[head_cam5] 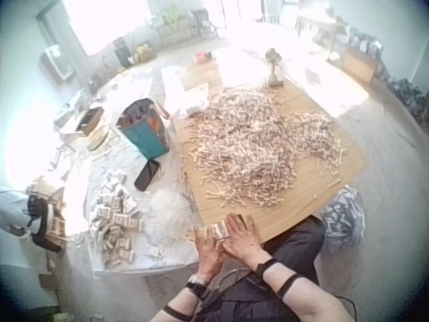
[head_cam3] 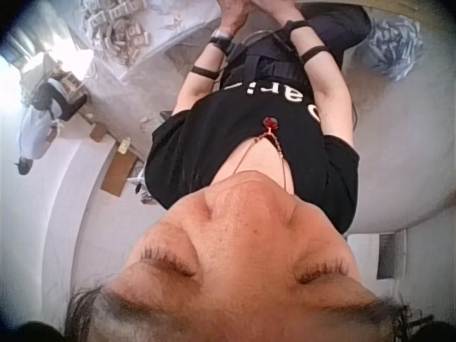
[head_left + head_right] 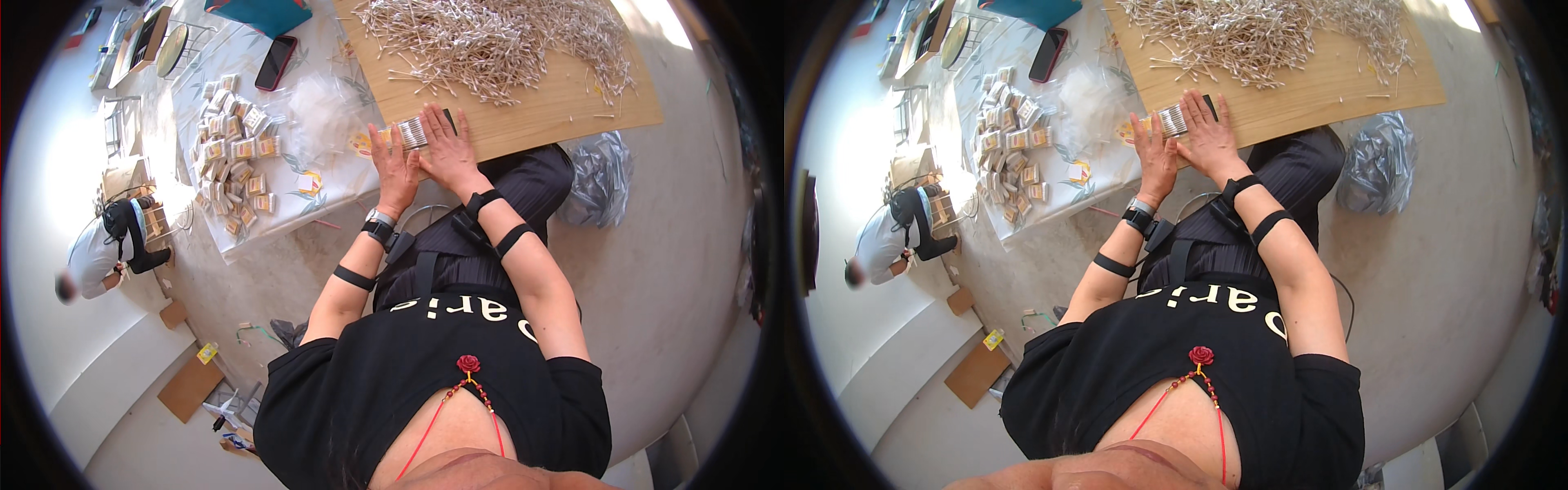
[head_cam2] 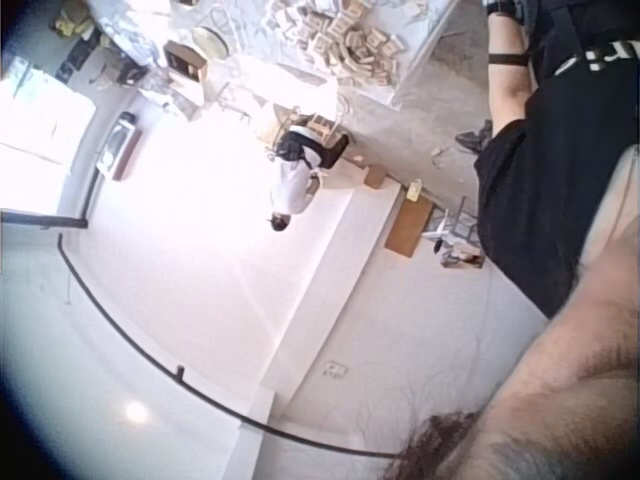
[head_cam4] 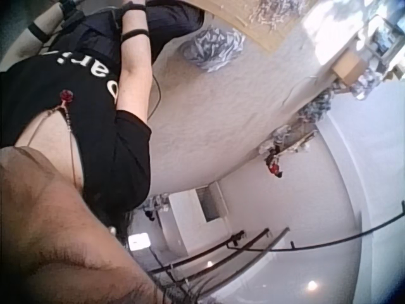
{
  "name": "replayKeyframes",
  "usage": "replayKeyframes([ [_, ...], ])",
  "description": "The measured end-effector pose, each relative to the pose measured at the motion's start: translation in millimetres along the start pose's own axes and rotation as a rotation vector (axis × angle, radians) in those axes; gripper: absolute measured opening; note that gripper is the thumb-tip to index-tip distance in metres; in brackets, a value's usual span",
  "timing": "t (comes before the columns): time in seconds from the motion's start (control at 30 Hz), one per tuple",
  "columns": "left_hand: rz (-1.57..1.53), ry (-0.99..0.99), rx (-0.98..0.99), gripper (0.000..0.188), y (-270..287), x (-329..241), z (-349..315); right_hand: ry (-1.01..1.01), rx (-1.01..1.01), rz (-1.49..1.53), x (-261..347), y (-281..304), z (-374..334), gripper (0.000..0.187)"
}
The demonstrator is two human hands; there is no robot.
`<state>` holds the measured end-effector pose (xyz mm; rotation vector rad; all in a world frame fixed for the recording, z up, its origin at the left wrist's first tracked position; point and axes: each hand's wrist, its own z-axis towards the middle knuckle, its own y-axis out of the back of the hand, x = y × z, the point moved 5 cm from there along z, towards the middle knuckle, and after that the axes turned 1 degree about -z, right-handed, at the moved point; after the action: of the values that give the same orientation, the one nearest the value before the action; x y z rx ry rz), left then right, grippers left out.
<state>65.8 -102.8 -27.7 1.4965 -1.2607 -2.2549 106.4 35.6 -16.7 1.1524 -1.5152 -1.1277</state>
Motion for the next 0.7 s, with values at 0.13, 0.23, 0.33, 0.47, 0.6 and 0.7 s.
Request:
replayKeyframes([
  [0.13, -0.011, 0.004, -0.003, 0.076, -2, -2, 1, 0.017, -0.056, -0.022, 13, -7, 1, 0.090],
  [0.23, -0.003, 0.002, -0.011, 0.077, -5, -3, 2, -0.017, -0.115, -0.159, 21, -9, 1, 0.087],
  [0.33, 0.015, -0.025, -0.028, 0.076, -3, -2, 2, -0.004, -0.107, -0.088, 19, -4, 2, 0.085],
  [0.47, 0.016, 0.001, -0.007, 0.076, -3, 0, 1, 0.072, -0.073, 0.021, 6, -4, 2, 0.083],
  [0.6, 0.052, 0.041, -0.004, 0.077, -4, 3, 0, 0.068, -0.094, 0.010, 5, -6, 3, 0.082],
  [0.7, 0.043, 0.049, 0.003, 0.082, -5, 3, 0, 0.049, -0.105, -0.027, 9, -9, 3, 0.080],
])
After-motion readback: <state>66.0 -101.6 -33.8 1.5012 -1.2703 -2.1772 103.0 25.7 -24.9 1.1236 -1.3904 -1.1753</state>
